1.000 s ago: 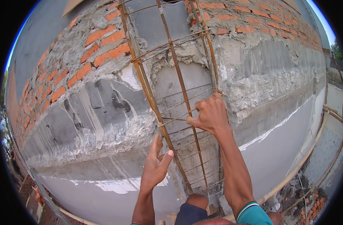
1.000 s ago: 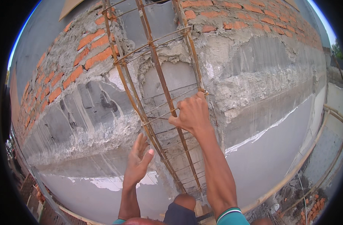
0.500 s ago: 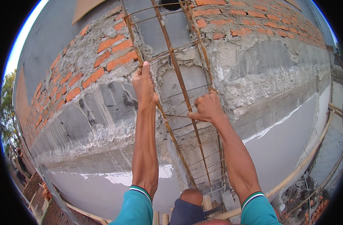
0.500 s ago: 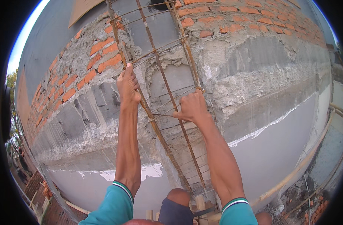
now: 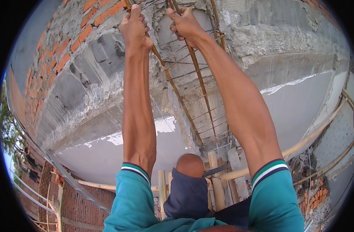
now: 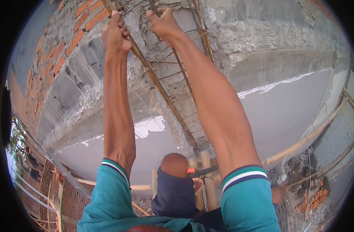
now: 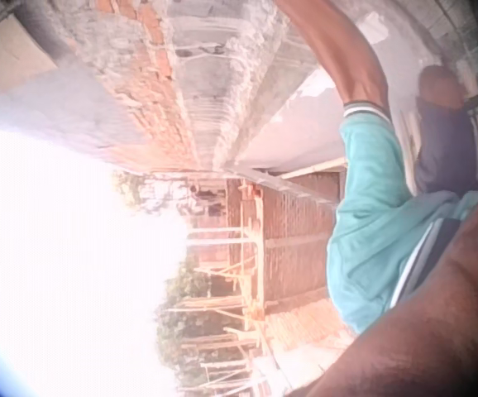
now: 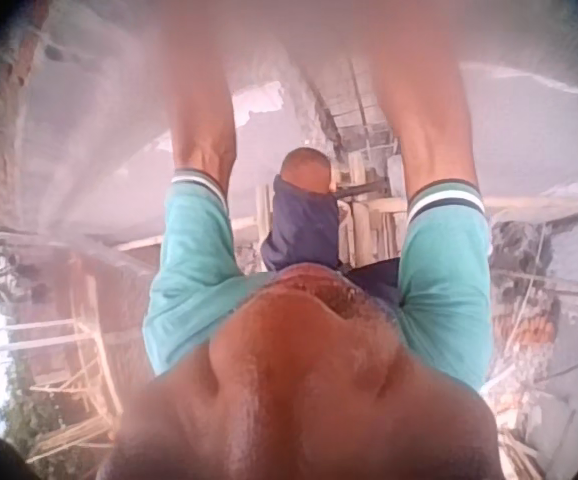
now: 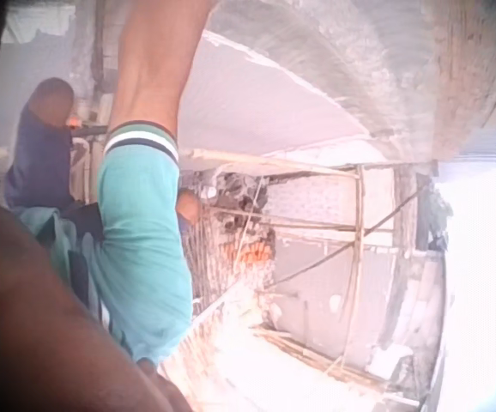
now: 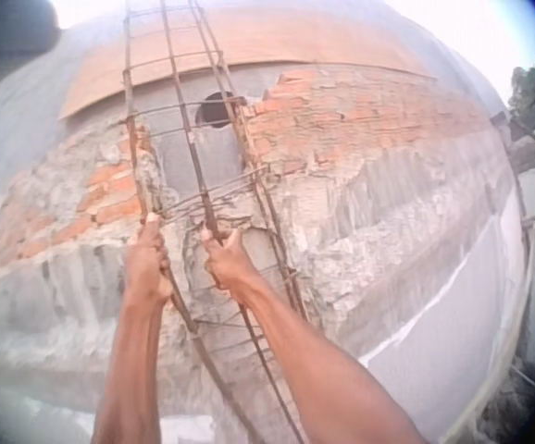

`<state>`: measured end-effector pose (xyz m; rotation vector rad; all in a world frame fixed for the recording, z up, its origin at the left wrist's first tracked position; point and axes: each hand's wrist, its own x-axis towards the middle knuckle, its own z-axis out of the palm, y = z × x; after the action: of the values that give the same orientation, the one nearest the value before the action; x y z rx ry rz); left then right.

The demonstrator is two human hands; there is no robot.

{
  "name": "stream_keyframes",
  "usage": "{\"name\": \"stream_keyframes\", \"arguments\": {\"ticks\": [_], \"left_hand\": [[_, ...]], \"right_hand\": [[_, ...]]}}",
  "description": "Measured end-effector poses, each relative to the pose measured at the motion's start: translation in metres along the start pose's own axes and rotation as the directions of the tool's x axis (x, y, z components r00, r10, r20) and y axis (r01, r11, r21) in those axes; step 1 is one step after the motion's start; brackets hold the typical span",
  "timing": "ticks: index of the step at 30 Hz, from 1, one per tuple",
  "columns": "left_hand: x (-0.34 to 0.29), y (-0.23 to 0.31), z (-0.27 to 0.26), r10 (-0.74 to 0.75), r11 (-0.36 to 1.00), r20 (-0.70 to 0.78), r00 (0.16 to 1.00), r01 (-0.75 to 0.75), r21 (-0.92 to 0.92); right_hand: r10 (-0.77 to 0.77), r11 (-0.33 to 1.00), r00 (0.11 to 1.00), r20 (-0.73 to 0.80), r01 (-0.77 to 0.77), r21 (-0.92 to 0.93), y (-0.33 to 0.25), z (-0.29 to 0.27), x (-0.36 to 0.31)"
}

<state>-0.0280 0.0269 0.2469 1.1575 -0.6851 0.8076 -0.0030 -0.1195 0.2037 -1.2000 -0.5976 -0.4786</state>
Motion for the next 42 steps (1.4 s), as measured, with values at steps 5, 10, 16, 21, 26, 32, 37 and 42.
{"name": "stream_keyframes", "arguments": {"ticks": [5, 10, 16, 21, 26, 32, 37, 42], "left_hand": [[0.002, 0.002, -0.001, -0.061, 0.998, 0.006, 0.998, 0.061, -0.028], [-0.008, 0.01, -0.013, -0.13, 0.984, 0.169, 0.977, 0.148, -0.099], [-0.067, -0.001, -0.082, 0.236, 0.966, 0.11, 0.965, -0.245, 0.077], [-0.198, -0.075, -0.119, -0.046, 0.976, 0.208, 0.977, 0.0, 0.217], [-0.225, -0.137, -0.132, -0.356, 0.932, 0.249, 0.901, 0.361, 0.028], [-0.165, -0.165, -0.127, -0.314, 0.85, 0.582, 0.75, 0.496, -0.18], [-0.164, -0.165, -0.12, -0.37, 0.878, 0.499, 0.784, 0.471, -0.089], [-0.228, -0.121, -0.096, -0.233, 0.899, -0.031, 0.972, 0.228, 0.374]], "right_hand": [[0.029, 0.997, 0.996, 0.082, -0.034, 0.064, -0.003, -0.004, -0.005], [0.016, 0.998, 1.0, 0.013, -0.017, 0.068, -0.01, -0.004, -0.014], [-0.033, 0.998, 0.999, 0.019, 0.032, 0.048, -0.006, 0.007, -0.022], [-0.073, 0.996, 0.997, 0.02, 0.072, 0.049, -0.004, 0.009, -0.024], [-0.054, 0.998, 0.999, 0.002, 0.054, 0.038, -0.006, 0.006, -0.027], [-0.142, 0.99, 0.989, 0.032, 0.142, -0.013, -0.002, 0.007, -0.026], [-0.145, 0.989, 0.989, 0.043, 0.145, -0.015, -0.005, 0.013, -0.03], [-0.146, 0.988, 0.989, 0.005, 0.146, -0.047, -0.007, 0.012, -0.036]]}}
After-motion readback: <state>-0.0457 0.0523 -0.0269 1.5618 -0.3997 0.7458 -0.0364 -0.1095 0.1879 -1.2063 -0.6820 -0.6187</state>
